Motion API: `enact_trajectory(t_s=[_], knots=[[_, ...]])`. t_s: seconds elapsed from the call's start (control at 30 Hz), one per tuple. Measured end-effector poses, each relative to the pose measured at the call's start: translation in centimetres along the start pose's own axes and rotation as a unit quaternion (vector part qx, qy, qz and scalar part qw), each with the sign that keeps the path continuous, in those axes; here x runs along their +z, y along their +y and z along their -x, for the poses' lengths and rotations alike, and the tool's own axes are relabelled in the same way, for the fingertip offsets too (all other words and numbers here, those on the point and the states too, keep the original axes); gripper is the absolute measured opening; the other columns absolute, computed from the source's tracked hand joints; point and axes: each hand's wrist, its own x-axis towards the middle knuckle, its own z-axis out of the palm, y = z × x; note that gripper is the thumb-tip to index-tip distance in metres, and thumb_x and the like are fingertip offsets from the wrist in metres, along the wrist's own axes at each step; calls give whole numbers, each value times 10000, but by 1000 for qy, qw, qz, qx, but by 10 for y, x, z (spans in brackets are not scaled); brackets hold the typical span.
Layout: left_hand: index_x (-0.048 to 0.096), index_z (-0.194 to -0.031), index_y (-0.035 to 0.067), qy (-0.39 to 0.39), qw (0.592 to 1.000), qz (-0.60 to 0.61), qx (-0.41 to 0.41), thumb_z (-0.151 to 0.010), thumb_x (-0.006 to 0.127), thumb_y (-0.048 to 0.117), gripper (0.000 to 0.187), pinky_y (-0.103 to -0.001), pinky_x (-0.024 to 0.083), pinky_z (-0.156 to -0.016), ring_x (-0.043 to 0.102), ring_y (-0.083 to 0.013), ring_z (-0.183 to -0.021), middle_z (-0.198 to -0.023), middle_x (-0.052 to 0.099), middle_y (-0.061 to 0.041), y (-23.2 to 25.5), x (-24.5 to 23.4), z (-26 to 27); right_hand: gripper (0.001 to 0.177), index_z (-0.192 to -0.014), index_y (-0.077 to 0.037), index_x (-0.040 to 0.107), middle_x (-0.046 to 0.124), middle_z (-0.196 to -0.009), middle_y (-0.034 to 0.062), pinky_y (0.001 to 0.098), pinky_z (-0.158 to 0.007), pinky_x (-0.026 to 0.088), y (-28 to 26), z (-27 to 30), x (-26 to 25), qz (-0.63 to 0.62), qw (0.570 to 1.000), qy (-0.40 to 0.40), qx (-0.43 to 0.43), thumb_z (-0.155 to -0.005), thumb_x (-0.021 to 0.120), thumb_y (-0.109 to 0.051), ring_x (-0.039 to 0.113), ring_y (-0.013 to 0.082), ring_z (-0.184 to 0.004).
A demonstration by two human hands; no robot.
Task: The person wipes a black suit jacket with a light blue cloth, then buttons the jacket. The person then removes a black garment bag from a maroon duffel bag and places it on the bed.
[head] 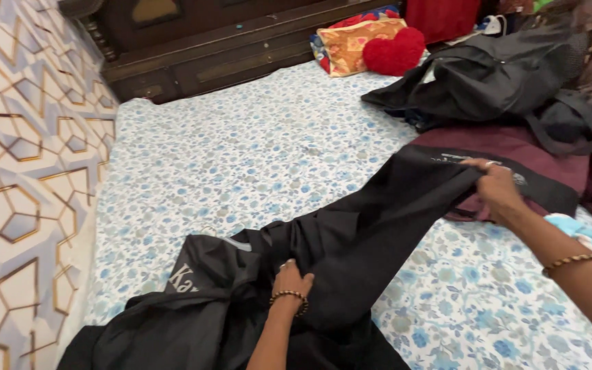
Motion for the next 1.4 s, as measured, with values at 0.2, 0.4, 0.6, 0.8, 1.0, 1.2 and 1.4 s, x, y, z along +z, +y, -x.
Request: enact_trajectory(t_s=[0.2, 0.4, 0.6, 0.8, 1.0, 1.2, 1.4], knots=[[572, -1354, 39, -27, 986, 99, -130, -818, 761, 474, 715, -465, 503, -1083, 602, -384, -1296, -1420, 591, -200, -38, 35, -25, 536, -1268, -44, 748, 726, -1081, 150, 362, -767, 516, 87, -38, -63, -33, 986, 109, -122, -848, 438, 72, 677, 202, -845], [336, -1542, 5, -100, 980, 68, -155, -831, 792, 523, 991, -459, 434, -1153, 473, -398, -1414, -1538, 453, -238, -54, 84, -35, 592, -1265, -7, 730, 752, -1154, 251, 489, -939, 570, 188, -44, -69, 397, 918, 11, 5, -705, 747, -197, 737, 413, -1051], [313, -1563, 1, -144, 981, 63, -115, -793, 816, 518, 1054, -435, 403, -1190, 412, -375, -1475, -1594, 390, -239, -36, 110, -54, 853, -1445, -148, 523, 639, -1364, 148, 424, -1076, 494, 159, 18, 30, 443, 880, -143, -95, -700, 851, -403, 614, 329, -1268], [94, -1620, 5, -223, 957, 80, -167, -634, 946, 603, 1434, -434, 305, -1253, 239, -354, -1564, -1680, 186, -246, -37, 110, -46, 1152, -1532, -169, 277, 303, -1614, 79, 479, -1220, 261, 89, 111, 134, 462, 822, -293, -156, -625, 956, -379, 261, 309, -1511], [-70, -1651, 183, -228, 946, 129, -189, -524, 982, 568, 1590, -474, 279, -1268, 121, -360, -1593, -1711, 18, -216, -31, 100, -26, 1440, -1596, -177, 37, 131, -1671, 97, 508, -1257, 78, 80, 121, 160, 526, 804, -271, -57, -586, 1026, -455, 55, 343, -1563], [78, -1659, 164, -145, 924, 242, -258, -500, 956, 602, 1518, -526, 334, -1229, 251, -423, -1553, -1680, 171, -264, -25, 87, -30, 1067, -1510, -100, 391, 672, -1270, 120, 401, -1148, 389, 156, 84, 134, 435, 844, -314, 14, -669, 937, -465, 593, 295, -1284], [309, -1609, 189, -78, 958, 197, -193, -463, 978, 536, 1371, -494, 387, -1200, 344, -396, -1498, -1617, 311, -242, -26, 78, -54, 445, -1047, 33, 770, 789, -984, 127, 322, -852, 524, 192, 41, 57, 158, 964, -207, 57, -825, 815, -349, 685, 149, -928]])
